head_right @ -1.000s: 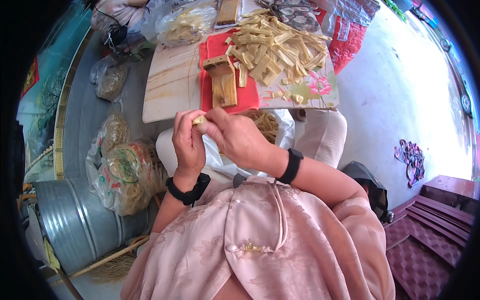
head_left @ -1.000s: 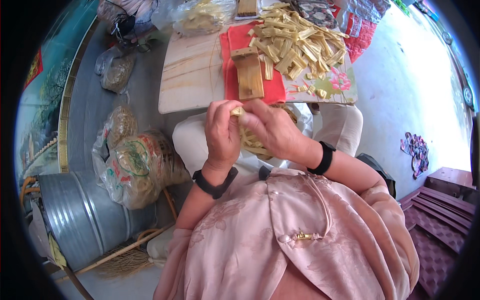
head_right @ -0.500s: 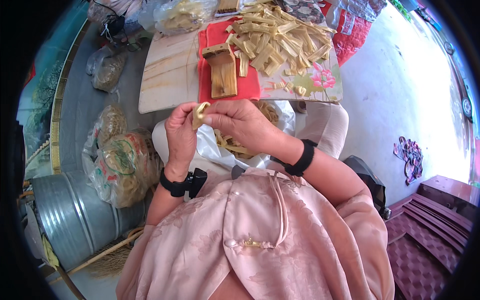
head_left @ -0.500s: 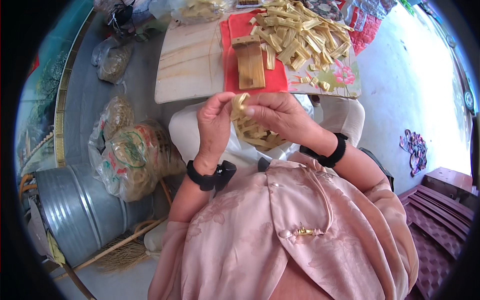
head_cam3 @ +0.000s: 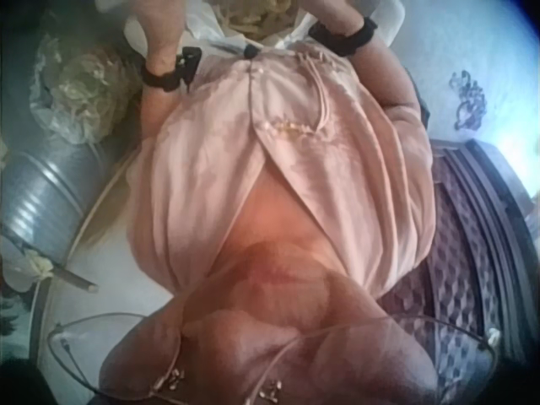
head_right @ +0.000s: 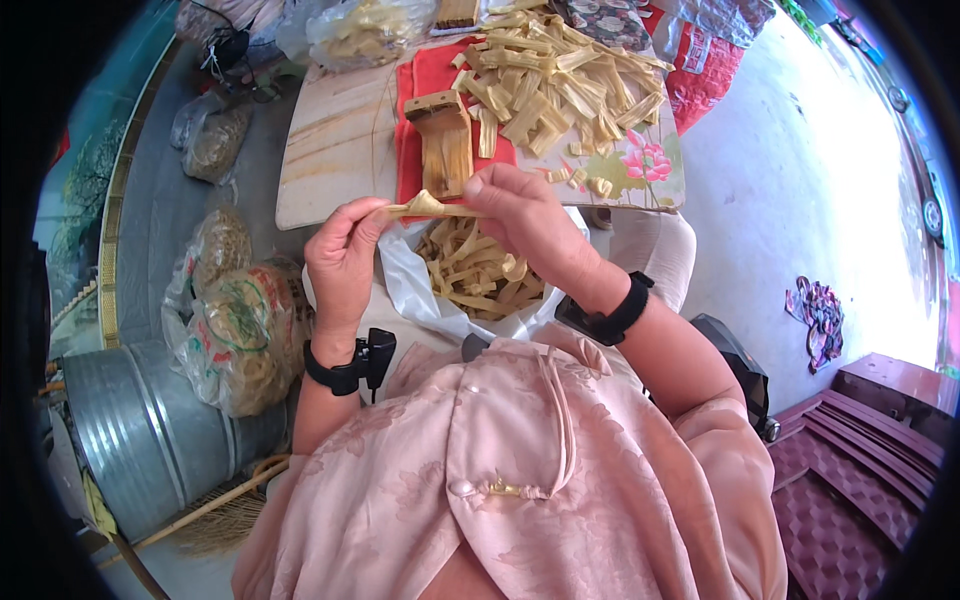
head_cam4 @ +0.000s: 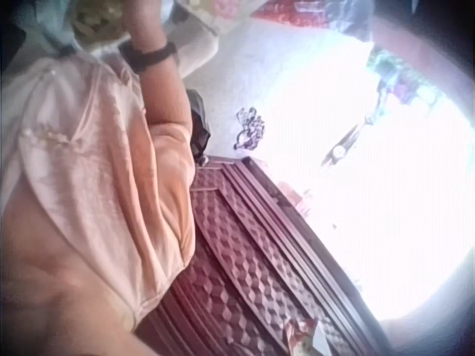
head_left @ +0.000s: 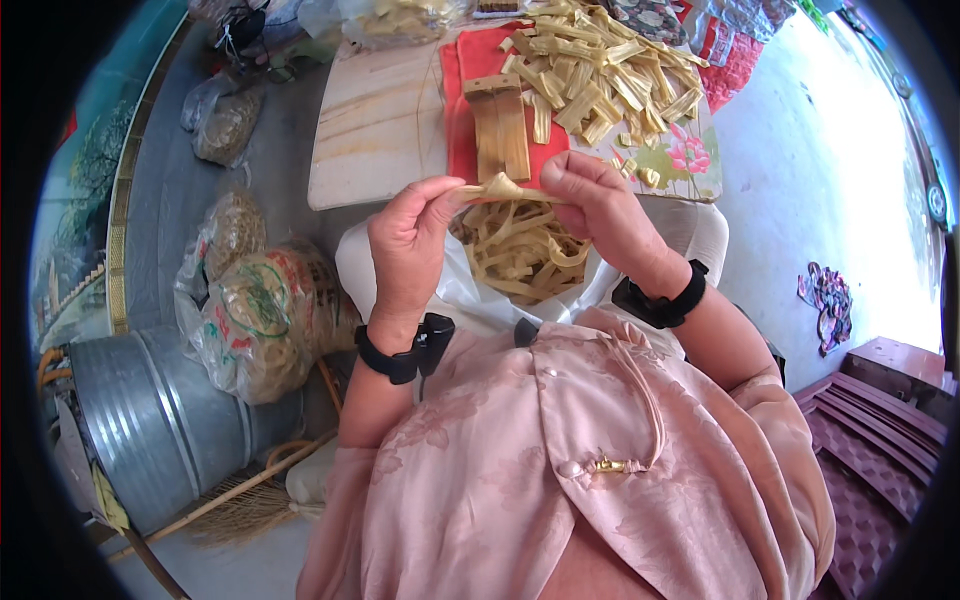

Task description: The person folds and rolls strips of paper, securing them with a small wooden block on a table.

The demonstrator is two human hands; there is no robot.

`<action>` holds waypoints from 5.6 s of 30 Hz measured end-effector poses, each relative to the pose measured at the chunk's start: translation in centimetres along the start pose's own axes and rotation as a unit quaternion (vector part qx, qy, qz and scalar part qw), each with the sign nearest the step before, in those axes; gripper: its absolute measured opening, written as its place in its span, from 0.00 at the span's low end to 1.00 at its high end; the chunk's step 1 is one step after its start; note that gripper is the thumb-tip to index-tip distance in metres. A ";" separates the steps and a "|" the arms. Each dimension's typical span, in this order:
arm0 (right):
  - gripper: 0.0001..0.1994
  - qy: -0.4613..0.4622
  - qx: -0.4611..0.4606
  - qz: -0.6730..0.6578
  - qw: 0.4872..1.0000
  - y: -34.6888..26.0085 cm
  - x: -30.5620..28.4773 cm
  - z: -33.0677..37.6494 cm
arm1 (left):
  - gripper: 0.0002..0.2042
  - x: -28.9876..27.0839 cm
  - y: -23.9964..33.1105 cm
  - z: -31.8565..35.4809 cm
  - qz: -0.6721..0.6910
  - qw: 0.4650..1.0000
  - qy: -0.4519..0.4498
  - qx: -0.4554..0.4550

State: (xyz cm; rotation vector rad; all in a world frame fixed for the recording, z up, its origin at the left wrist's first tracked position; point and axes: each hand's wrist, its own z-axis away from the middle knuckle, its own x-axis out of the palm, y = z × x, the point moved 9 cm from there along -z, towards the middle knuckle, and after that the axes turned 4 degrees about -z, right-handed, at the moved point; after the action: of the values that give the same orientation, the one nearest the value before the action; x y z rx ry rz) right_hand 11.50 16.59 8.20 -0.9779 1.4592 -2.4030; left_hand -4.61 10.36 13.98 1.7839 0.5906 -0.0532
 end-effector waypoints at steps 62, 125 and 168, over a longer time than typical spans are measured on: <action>0.09 -0.101 -0.098 0.048 0.989 1.5 5.8 1.0 | 0.09 8.1 -6.9 5.1 0.505 0.776 -0.217 -0.310; 0.08 -0.106 -0.048 0.234 0.965 3.6 2.1 -0.1 | 0.10 5.1 -1.5 2.2 -0.401 0.875 -0.201 0.185; 0.08 -0.097 -0.247 0.267 0.926 0.5 5.8 2.0 | 0.15 8.2 -7.0 5.3 0.453 0.804 -0.196 -0.333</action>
State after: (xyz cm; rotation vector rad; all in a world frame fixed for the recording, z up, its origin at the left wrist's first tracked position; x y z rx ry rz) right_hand 8.11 12.19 10.96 -0.7358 1.9808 -1.5477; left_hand 1.00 9.75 3.37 1.1416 -0.5406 0.3935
